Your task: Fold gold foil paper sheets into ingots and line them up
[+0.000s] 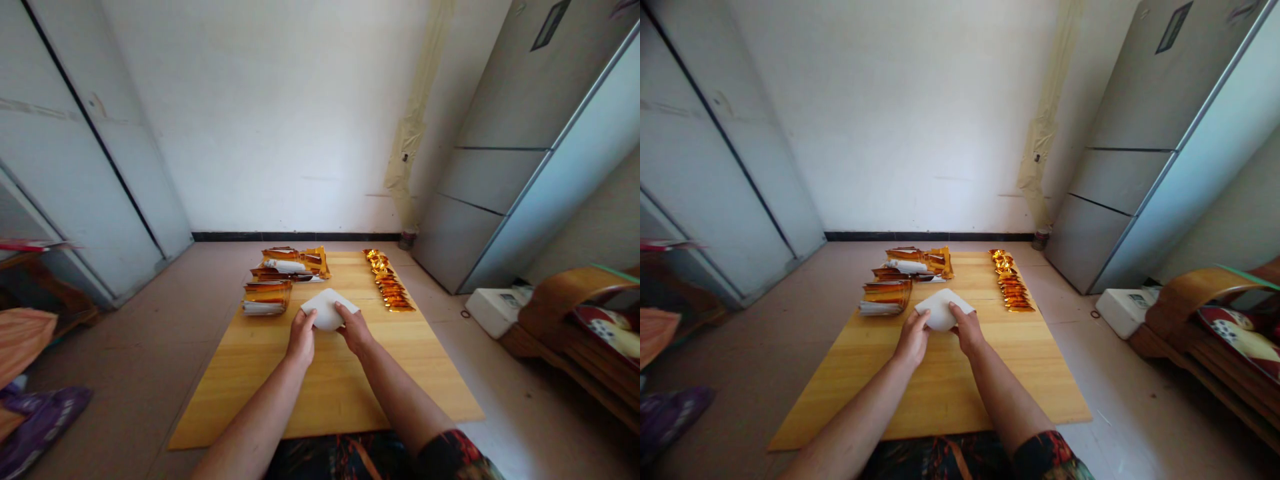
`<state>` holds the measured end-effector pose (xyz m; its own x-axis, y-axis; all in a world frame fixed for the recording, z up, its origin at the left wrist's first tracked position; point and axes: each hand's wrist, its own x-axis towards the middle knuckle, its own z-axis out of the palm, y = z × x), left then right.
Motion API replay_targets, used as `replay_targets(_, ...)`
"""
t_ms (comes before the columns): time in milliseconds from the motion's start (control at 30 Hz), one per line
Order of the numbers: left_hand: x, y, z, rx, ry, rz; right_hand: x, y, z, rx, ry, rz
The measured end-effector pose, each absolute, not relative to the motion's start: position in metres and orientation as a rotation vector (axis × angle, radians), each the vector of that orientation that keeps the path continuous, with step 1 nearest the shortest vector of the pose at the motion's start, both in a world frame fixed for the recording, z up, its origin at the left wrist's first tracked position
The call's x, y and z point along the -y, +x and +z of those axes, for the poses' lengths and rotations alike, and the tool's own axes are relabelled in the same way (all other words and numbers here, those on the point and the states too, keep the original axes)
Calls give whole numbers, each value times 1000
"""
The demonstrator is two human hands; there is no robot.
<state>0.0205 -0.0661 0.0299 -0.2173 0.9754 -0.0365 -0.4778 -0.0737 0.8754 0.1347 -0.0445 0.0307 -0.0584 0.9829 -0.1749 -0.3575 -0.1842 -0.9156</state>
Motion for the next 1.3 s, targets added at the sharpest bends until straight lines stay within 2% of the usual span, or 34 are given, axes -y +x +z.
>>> replay_targets(167, 87, 17, 16, -1154, 723, 1237, 18, 150, 16, 868, -1115, 1304)
replay_targets(367, 94, -6, 12, -1522, 1180, 778, 11, 158, 2, 1597, -1660, 705)
replay_targets(533, 92, -27, 4, -1538, 1846, 885, 19, 152, 5, 2016, -1735, 384)
replay_targets(667, 94, -29, -2, -1459, 2177, 840, 24, 149, 12, 2102, -1792, 304)
replay_targets(800, 94, -24, 3, -1609, 2325, 702, 28, 150, 17, 2172, -1818, 288)
replay_targets(933, 87, -22, 7, -1580, 2489, 788, 35, 155, 22, 2147, -1845, 148)
replay_targets(1067, 77, -21, 6, -1308, 2554, 752, 43, 167, 21, 2264, -1448, 19)
replay_targets(1167, 75, -19, 7, -1265, 2508, 693, 46, 174, 16, 2438, -1121, 152)
replay_targets(1300, 77, -16, 13, -1280, 2482, 666, 46, 178, 10, 2438, -1050, 290)
